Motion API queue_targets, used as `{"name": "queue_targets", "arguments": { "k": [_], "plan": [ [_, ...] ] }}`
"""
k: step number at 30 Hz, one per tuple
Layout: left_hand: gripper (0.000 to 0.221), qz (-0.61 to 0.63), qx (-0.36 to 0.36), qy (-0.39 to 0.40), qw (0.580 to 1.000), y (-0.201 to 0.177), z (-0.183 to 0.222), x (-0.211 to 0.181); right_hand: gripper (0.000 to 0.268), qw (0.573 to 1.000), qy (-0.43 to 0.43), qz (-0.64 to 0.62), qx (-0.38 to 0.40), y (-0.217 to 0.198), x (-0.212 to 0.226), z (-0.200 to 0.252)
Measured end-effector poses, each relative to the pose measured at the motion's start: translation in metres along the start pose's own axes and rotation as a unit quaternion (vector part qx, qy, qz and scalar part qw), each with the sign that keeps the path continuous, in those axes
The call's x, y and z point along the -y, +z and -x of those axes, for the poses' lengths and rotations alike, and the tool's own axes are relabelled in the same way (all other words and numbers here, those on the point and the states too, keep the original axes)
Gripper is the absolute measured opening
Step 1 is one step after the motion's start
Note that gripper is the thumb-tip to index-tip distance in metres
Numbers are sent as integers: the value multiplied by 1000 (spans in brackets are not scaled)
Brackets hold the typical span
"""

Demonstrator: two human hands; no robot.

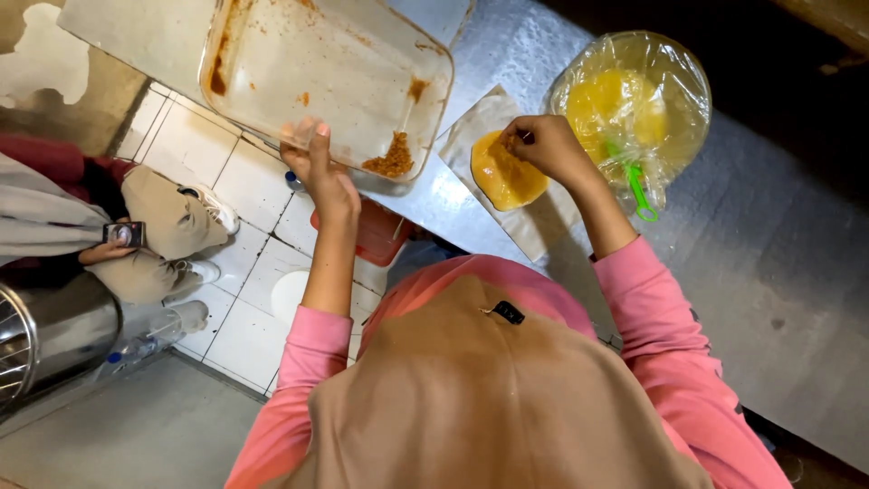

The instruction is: Applying a glaze and a topping to a piece of pastry dough on a prep table.

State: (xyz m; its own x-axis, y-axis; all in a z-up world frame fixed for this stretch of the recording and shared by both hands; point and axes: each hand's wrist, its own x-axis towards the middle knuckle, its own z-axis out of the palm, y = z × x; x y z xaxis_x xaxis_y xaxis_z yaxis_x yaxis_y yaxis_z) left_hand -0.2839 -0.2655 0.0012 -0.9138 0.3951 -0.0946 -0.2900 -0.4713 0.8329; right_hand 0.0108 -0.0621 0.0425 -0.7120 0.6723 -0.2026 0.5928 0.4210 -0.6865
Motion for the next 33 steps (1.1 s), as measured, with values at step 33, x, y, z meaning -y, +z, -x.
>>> {"name": "queue_targets", "arguments": {
  "k": [33],
  "plan": [
    [68, -6, -18, -28, 999, 12, 11, -5, 14, 990, 23, 103, -99, 11, -23, -6]
  ]
}}
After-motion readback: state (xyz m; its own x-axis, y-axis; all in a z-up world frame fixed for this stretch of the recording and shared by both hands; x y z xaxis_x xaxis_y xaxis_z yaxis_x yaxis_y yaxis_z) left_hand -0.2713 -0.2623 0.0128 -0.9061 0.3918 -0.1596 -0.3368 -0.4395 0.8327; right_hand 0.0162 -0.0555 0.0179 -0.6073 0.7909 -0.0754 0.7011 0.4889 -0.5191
